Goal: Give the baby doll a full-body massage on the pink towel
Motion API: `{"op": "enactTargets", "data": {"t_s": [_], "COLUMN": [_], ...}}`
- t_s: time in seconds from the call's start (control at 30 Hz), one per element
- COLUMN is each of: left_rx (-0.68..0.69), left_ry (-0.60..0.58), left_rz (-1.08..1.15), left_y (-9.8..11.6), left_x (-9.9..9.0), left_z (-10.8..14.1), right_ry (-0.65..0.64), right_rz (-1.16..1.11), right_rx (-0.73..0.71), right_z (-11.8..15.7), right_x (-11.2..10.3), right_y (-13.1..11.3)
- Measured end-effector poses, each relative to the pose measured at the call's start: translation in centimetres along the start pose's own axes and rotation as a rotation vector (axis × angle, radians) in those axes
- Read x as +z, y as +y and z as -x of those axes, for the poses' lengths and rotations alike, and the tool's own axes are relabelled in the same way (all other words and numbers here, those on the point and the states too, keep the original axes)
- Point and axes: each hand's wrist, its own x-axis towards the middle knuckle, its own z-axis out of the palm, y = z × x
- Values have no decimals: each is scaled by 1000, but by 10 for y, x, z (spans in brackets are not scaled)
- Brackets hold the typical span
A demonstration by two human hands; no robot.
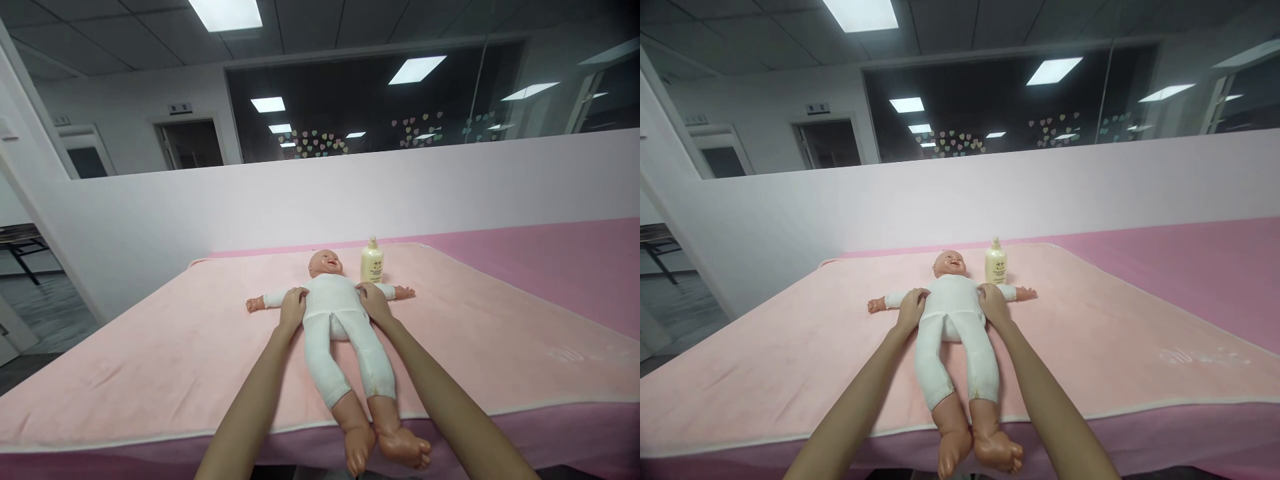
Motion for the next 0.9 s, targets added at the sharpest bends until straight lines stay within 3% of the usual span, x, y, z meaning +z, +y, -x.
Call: {"op": "enactTargets", "data": {"t_s": [0.9], "left_rx": [8], "left_ry": [-5], "left_rz": [-6], "left_y": [1], "left_x": [-1], "left_z": [0], "right_ry": [-4], "right_rz": [11], "right_rx": [4], "right_z": [1], "right_x": [-2], "right_y": [-3]}}
